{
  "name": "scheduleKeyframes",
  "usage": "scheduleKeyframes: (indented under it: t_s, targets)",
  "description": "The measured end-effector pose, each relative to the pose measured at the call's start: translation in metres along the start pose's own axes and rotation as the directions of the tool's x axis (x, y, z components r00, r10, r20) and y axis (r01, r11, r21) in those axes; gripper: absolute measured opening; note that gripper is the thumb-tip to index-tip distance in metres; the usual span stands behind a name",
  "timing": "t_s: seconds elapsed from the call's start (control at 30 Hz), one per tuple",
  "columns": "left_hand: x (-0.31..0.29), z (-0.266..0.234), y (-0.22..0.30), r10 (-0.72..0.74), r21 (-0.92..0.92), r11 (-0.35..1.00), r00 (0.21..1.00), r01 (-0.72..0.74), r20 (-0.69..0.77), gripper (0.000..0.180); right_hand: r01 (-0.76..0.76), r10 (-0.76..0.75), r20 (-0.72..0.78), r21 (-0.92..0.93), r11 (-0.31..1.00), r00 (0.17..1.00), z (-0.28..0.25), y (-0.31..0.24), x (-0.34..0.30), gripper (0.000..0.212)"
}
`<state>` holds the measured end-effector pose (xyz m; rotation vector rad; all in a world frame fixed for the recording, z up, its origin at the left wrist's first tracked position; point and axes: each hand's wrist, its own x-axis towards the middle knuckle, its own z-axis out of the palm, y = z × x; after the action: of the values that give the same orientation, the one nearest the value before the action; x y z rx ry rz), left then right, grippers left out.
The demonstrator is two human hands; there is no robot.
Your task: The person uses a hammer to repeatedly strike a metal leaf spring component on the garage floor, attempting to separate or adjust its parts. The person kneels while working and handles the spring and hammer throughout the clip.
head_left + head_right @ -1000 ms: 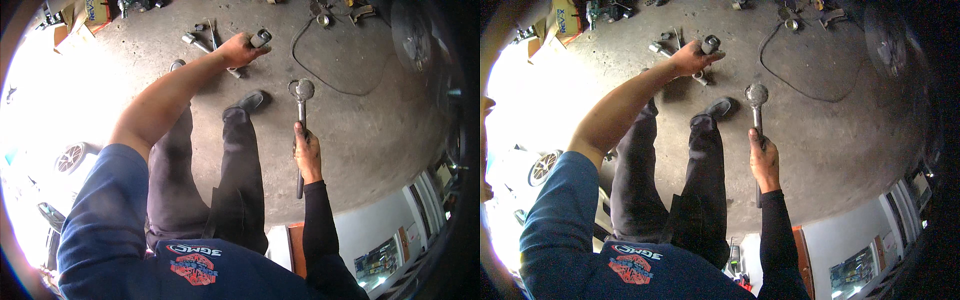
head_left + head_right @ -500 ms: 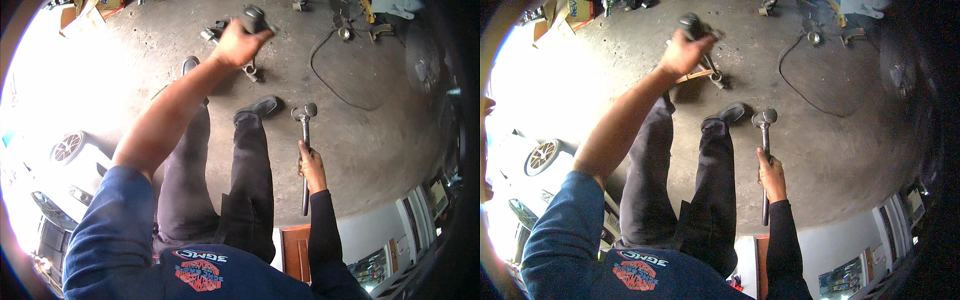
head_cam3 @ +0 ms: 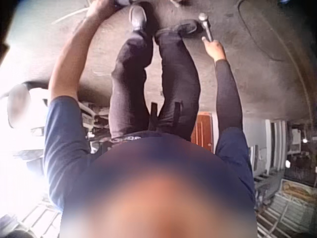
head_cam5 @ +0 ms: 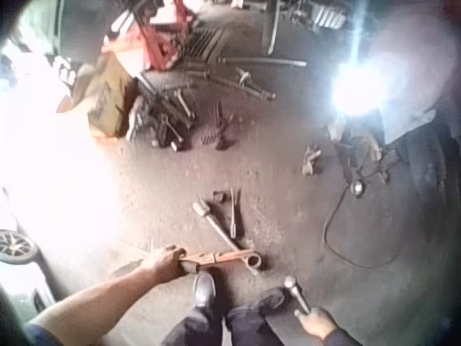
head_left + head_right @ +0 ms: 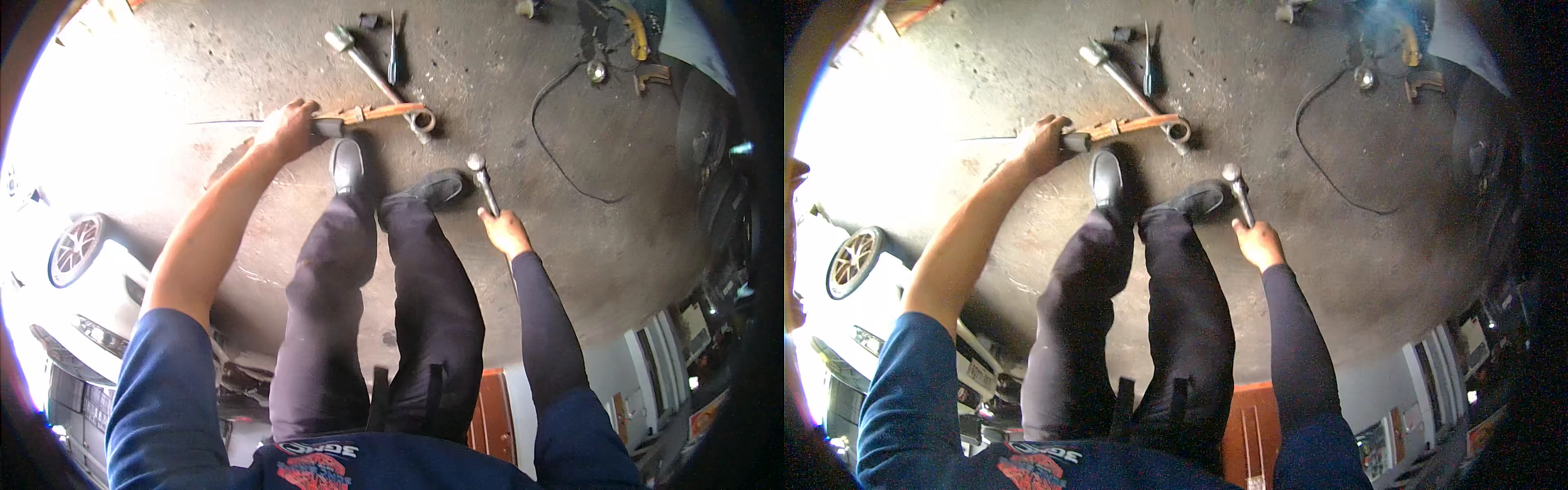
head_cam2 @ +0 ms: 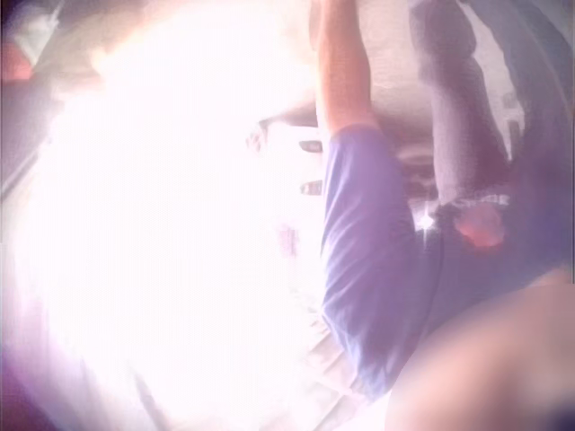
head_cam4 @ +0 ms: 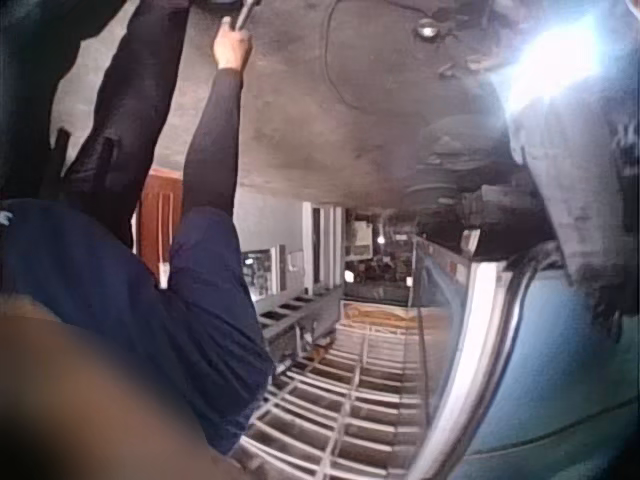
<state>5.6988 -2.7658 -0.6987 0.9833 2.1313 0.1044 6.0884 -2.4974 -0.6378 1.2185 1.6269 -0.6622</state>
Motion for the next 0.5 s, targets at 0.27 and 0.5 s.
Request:
scheduleKeyframes:
  t_s: [0.27,0.5]
  targets:
    - [0.028,0.119,-0.079,-0.145,0.059,0.988,0.984,0.140,0.102,0.036,-0.138,0.136,0.025,0.108,0.984,0.990,0.066,-0.002,0.084,0.064]
    - [0.051,0.109,-0.069,-0.128,0.245,0.967,0.965,0.071,0.229,0.020,-0.119,0.114,0.050,0.117,0.986,0.992,0.076,0.001,0.108,0.061]
